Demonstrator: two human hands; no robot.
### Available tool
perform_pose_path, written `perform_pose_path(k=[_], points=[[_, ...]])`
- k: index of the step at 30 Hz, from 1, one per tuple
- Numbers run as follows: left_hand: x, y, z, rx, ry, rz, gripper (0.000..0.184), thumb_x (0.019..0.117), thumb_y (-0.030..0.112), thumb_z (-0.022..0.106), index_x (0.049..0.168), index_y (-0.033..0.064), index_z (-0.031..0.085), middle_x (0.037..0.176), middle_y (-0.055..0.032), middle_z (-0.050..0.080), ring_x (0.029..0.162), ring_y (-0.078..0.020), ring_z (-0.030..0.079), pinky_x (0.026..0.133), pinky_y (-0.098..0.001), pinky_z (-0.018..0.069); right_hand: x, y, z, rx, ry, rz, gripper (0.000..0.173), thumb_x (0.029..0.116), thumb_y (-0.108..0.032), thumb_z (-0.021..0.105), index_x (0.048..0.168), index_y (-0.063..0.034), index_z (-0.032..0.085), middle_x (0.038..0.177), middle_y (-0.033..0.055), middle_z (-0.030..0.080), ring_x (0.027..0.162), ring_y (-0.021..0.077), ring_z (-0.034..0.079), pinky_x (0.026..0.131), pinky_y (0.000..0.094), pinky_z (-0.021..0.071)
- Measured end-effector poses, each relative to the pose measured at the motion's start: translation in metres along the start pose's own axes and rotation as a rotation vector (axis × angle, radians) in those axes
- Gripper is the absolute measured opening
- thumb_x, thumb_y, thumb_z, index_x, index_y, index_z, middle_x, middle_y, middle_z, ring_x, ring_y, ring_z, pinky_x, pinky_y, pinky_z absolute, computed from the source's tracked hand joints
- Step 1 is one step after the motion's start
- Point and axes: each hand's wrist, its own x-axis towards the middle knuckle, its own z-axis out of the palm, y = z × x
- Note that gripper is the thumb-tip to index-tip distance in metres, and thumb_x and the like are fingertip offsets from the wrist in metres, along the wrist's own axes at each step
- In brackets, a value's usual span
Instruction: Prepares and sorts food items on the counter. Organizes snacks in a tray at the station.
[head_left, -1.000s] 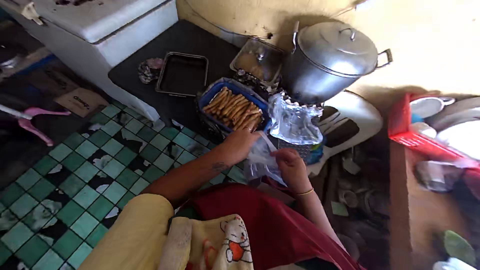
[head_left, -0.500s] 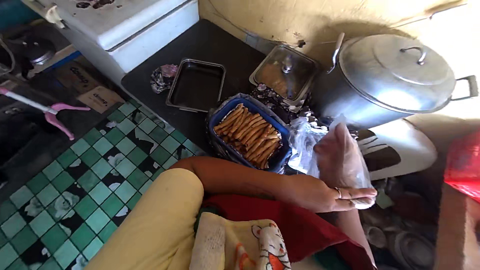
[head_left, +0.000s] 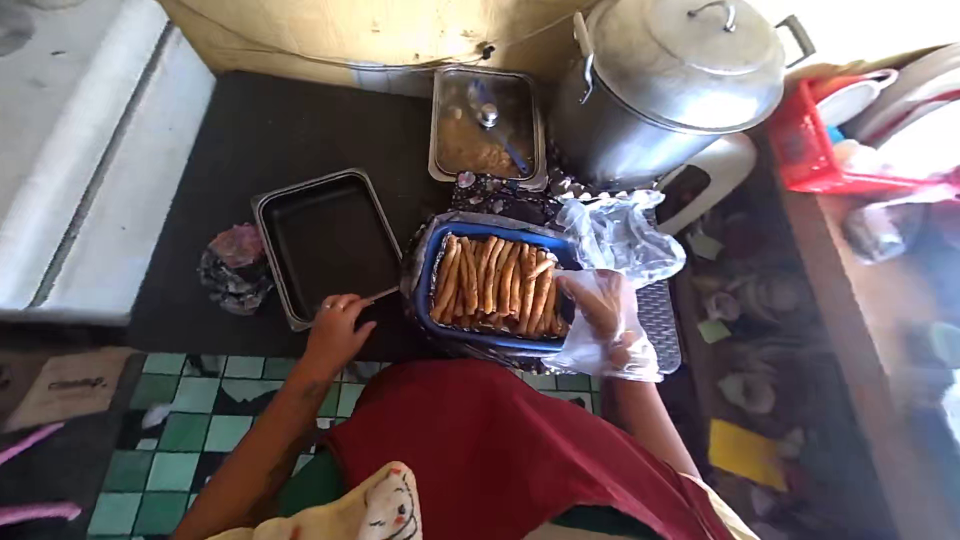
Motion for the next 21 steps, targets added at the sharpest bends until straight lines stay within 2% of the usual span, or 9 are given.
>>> perform_pose_path(k=[3, 4, 6, 8, 11, 12, 16, 19, 21], points=[[-0.005, -0.036, 0.008, 0.047, -0.055, 0.120, 0.030, 0.0995, 0.010, 0.063, 0.128, 0.0050, 0.070, 0.130, -0.0207, 0.066, 0.128, -0.0431, 0.057, 0.109, -0.0600, 0.0437, 0.000, -0.001, 0.038, -0.032, -0.076, 0.045, 0.051, 0.0854, -0.058, 0.076, 0.106, -0.0109, 0.077, 0.100, 0.0125, 0.075, 0.096, 0.0277, 0.072, 0.090, 0.0563, 0.0569], [-0.004, -0.042, 0.012, 0.041, -0.013, 0.167, 0.029, 0.0998, 0.006, 0.060, 0.127, 0.0048, 0.071, 0.127, -0.0205, 0.067, 0.125, -0.0427, 0.059, 0.107, -0.0594, 0.0456, 0.001, -0.007, 0.051, -0.073, -0.058, 0.076, 0.052, 0.0857, -0.060, 0.074, 0.101, -0.0102, 0.078, 0.097, 0.0134, 0.075, 0.094, 0.0295, 0.072, 0.089, 0.0578, 0.0567], [0.001, -0.049, 0.017, 0.002, 0.063, 0.213, 0.038, 0.0967, 0.000, 0.061, 0.134, 0.0032, 0.066, 0.125, -0.0238, 0.067, 0.122, -0.0452, 0.060, 0.104, -0.0604, 0.0473, -0.003, -0.035, 0.066, -0.231, -0.015, 0.172, 0.063, 0.0853, -0.066, 0.070, 0.095, -0.0046, 0.077, 0.097, 0.0200, 0.074, 0.099, 0.0378, 0.071, 0.091, 0.0642, 0.0528], [0.006, -0.050, 0.018, -0.027, 0.044, 0.172, 0.042, 0.0962, -0.003, 0.060, 0.138, 0.0018, 0.063, 0.127, -0.0262, 0.065, 0.124, -0.0468, 0.058, 0.105, -0.0602, 0.0461, -0.001, -0.054, 0.074, -0.391, -0.028, 0.225, 0.066, 0.0890, -0.067, 0.063, 0.101, -0.0036, 0.076, 0.107, 0.0220, 0.073, 0.108, 0.0403, 0.068, 0.096, 0.0652, 0.0502], [0.014, -0.050, 0.018, -0.052, 0.052, 0.172, 0.036, 0.0954, -0.010, 0.053, 0.125, 0.0008, 0.071, 0.120, -0.0246, 0.068, 0.120, -0.0448, 0.061, 0.102, -0.0571, 0.0490, 0.007, -0.056, 0.085, -0.698, -0.162, 0.054, 0.045, 0.1034, -0.044, 0.049, 0.120, -0.0095, 0.073, 0.120, 0.0236, 0.070, 0.117, 0.0457, 0.064, 0.097, 0.0684, 0.0489], [0.016, -0.051, 0.019, -0.056, 0.051, 0.189, 0.036, 0.0948, -0.011, 0.053, 0.123, 0.0002, 0.071, 0.120, -0.0244, 0.068, 0.120, -0.0443, 0.061, 0.103, -0.0565, 0.0492, 0.007, -0.057, 0.086, -0.757, -0.192, 0.016, 0.041, 0.1048, -0.039, 0.048, 0.123, -0.0106, 0.072, 0.121, 0.0245, 0.070, 0.117, 0.0477, 0.064, 0.095, 0.0698, 0.0487], [0.012, -0.055, 0.016, -0.068, 0.040, 0.241, 0.038, 0.0935, -0.013, 0.051, 0.123, -0.0005, 0.071, 0.118, -0.0242, 0.069, 0.119, -0.0436, 0.062, 0.107, -0.0563, 0.0454, 0.002, -0.058, 0.083, -0.608, -0.137, 0.076, 0.047, 0.1029, -0.045, 0.052, 0.121, -0.0072, 0.073, 0.121, 0.0218, 0.071, 0.118, 0.0428, 0.065, 0.098, 0.0659, 0.0494], [0.002, -0.059, 0.019, -0.063, 0.077, 0.277, 0.039, 0.0919, -0.014, 0.051, 0.120, 0.0013, 0.073, 0.114, -0.0227, 0.071, 0.115, -0.0431, 0.065, 0.108, -0.0615, 0.0431, -0.003, -0.061, 0.083, -0.655, -0.117, 0.093, 0.044, 0.1063, -0.033, 0.046, 0.129, -0.0008, 0.066, 0.128, 0.0258, 0.067, 0.122, 0.0445, 0.062, 0.100, 0.0635, 0.0491], [-0.005, -0.061, 0.023, -0.063, 0.098, 0.299, 0.039, 0.0917, -0.014, 0.051, 0.119, 0.0018, 0.074, 0.112, -0.0223, 0.071, 0.113, -0.0429, 0.066, 0.107, -0.0630, 0.0438, 0.000, -0.056, 0.087, -0.645, -0.090, 0.150, 0.043, 0.1061, -0.026, 0.043, 0.128, 0.0040, 0.064, 0.130, 0.0270, 0.064, 0.125, 0.0429, 0.061, 0.102, 0.0601, 0.0485]])
